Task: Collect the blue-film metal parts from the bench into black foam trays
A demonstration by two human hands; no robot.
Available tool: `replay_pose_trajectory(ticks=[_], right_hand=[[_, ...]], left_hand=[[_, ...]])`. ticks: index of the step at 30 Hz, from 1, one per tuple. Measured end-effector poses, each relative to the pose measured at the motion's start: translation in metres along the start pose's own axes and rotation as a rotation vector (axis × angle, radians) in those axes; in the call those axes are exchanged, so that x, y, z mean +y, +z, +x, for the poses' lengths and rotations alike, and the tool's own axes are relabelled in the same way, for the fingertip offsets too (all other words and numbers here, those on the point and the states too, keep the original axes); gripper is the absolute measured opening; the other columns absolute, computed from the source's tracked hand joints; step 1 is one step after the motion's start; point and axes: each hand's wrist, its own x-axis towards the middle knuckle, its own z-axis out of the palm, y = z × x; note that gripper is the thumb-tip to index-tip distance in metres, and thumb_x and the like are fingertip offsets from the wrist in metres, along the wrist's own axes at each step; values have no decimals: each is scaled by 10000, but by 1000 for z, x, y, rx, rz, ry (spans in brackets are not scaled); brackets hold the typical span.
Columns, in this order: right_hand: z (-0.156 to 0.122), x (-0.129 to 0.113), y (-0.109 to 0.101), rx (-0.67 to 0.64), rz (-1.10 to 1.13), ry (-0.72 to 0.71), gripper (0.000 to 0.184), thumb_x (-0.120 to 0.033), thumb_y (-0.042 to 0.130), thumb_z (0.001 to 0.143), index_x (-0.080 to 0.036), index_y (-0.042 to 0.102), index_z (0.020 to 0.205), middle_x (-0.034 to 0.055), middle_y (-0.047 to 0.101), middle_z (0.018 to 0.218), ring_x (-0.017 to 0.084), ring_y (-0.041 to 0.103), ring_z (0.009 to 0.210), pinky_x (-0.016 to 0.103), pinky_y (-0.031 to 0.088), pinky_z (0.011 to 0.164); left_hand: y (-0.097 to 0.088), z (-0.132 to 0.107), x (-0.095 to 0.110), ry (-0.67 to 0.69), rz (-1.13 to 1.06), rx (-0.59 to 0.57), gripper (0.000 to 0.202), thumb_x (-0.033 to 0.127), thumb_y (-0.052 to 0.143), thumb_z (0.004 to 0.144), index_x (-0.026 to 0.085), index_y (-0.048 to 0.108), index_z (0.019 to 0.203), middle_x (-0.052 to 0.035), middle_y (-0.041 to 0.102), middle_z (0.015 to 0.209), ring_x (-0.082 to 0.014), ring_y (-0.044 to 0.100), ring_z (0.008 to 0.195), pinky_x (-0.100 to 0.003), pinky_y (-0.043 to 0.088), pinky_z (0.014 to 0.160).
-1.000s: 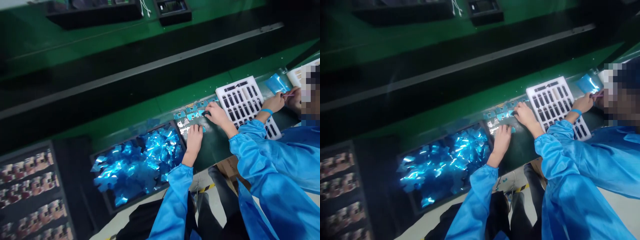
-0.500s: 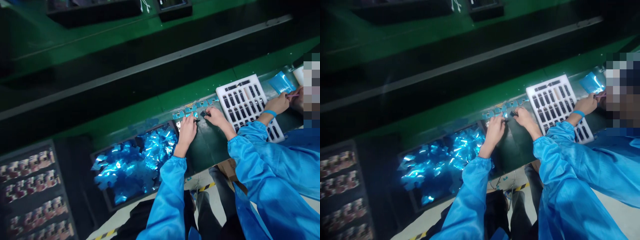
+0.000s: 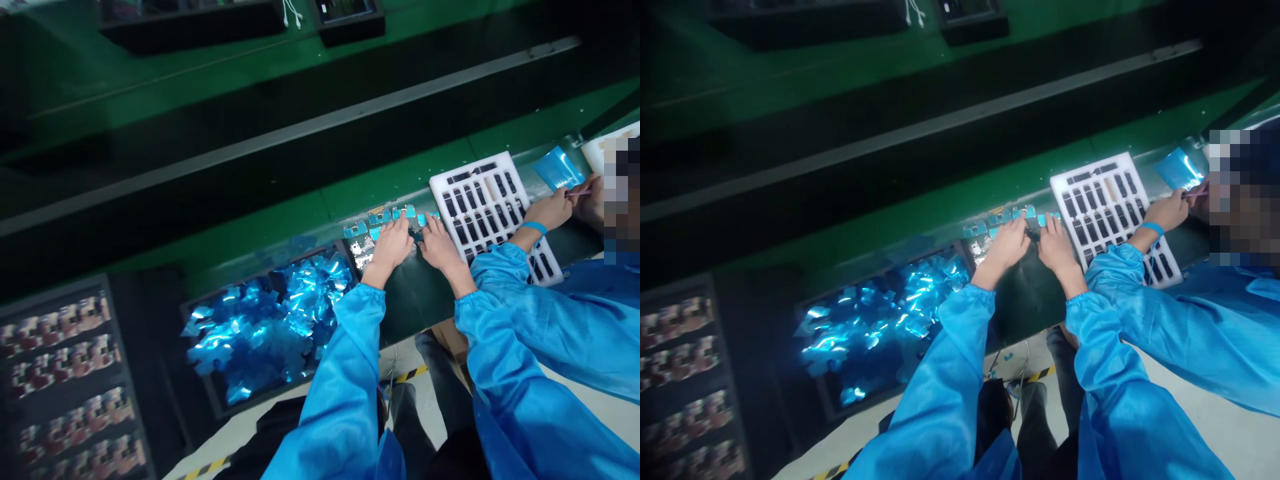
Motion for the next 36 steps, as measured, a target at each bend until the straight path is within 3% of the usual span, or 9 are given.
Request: replay_pose_trajectory(ticks=[4,11,16,19,22,25,32,36], right_hand=[[-32,-13,-7,-12,-54,43,400,-161,527,1001,-84,673,1366,280,505,1668,459,451,1545,646,476,1234],[-76,-27,-12,-94,-152,112,336,-159,521,1029,-84,700,1303,285,606,1502,444,549,1397,592,552,1107],[-83,-22,-12,-123,-237,55,462,-24,379,1030,-51,664,1392,252,463,1725,384,381,1619,527,495,1210],[-80,-22,-14,-178,-319,69,514,2,289,1047,-45,664,1395,257,479,1712,347,416,1591,482,478,1203],[-80,-27,-16,-188,-346,127,482,-27,303,1070,-70,684,1362,258,604,1549,345,543,1415,461,504,1102],[-84,-31,-19,-189,-322,176,480,-19,319,1063,-85,688,1362,247,654,1406,346,576,1304,457,508,1053],[-93,-37,-21,-174,-247,249,445,-2,361,1052,-109,704,1314,221,658,1324,319,609,1214,443,534,1037],[-103,-36,-16,-124,-174,236,400,-24,399,1053,-122,713,1282,205,684,1303,323,634,1172,462,568,1018]], left_hand=[[-1,-21,9,9,21,-33,572,113,442,1016,26,507,1578,-293,652,1543,-415,652,1409,-568,462,1226],[-7,-48,10,86,29,-106,295,141,463,1038,137,670,1248,-202,754,1231,-363,726,1174,-493,552,1042],[-27,-37,12,182,213,-114,262,123,513,1026,163,687,1218,-161,742,1233,-344,672,1231,-481,510,1076],[-33,-23,21,273,388,-203,316,45,483,996,140,717,1186,-182,723,1281,-358,637,1268,-485,503,1042],[-28,-16,26,325,476,-269,391,1,423,998,123,748,1178,-196,710,1296,-351,635,1263,-473,508,1010],[-19,-18,22,342,511,-250,407,-11,446,980,129,759,1199,-206,698,1281,-345,638,1244,-463,515,993],[-6,-24,13,370,492,-181,371,11,432,996,119,769,1110,-209,699,1136,-379,617,1202,-486,530,967],[4,-28,14,336,387,-163,359,13,421,1004,158,748,1041,-183,701,1099,-334,648,1052,-469,542,918]])
